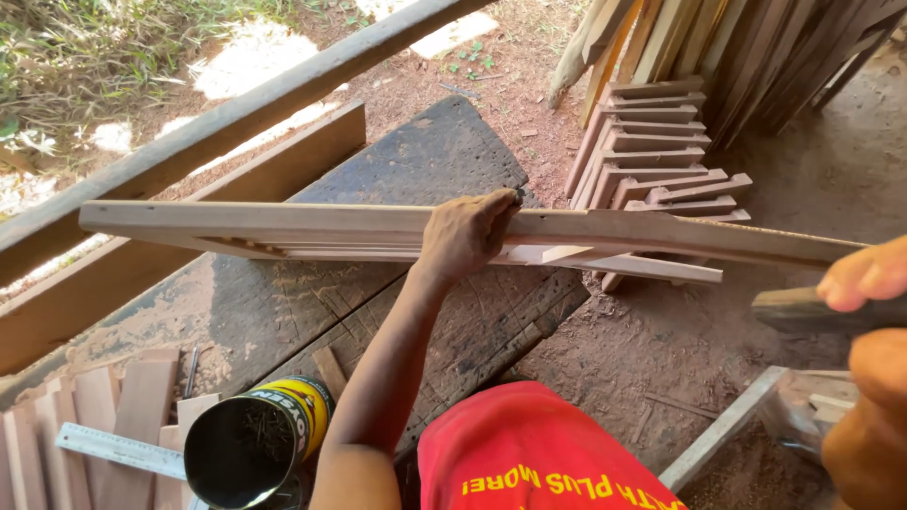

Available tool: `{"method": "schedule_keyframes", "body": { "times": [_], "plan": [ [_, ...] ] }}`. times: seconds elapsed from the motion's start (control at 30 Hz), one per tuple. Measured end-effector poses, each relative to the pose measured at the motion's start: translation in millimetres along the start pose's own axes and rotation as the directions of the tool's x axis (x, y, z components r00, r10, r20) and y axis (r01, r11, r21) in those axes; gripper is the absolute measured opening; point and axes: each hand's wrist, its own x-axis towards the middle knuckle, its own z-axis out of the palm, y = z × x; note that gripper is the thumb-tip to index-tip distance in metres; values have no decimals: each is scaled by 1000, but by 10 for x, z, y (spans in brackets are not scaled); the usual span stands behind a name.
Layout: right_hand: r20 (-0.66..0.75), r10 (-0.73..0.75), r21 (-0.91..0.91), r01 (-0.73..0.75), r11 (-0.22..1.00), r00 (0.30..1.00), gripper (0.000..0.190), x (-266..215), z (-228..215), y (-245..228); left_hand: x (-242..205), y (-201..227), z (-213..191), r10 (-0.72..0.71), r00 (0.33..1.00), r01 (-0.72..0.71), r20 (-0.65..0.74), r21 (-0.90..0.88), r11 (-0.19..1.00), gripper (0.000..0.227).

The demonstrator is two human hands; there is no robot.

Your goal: The person takes nails from a can and hammers them into a slatted wooden furniture frame on a rustic workbench. They reposition and flip the frame to work on different edges, then reach back into the nail can for more nails.

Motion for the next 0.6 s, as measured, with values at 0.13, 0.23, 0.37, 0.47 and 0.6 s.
{"method": "schedule_keyframes", "body": {
  "times": [0.13, 0.23, 0.37, 0.47, 0.6],
  "plan": [
    [369, -372, -83, 429, 900, 852, 7, 498, 485, 243, -4, -31, 18, 11, 1000, -11, -17, 0, 1000, 8],
    [596, 34, -551, 378, 744, 802, 20, 550, 595, 523, 11, -111, 110, -20, 998, 18, 64, 38, 999, 12],
    [469, -99, -562, 383, 733, 878, 25, 476, 374, 209, -12, -30, 54, -4, 1000, 5, 30, -20, 1000, 11],
    [254, -165, -416, 262, 871, 953, 27, 314, 240, 19, 11, -6, 17, -7, 1000, 8, 21, -20, 1000, 12],
    [6, -8, -88, 8, 996, 1000, 43, 255, -137, 351, 8, -70, 51, -30, 999, 30, 19, -1, 1000, 13]
  ]
}}
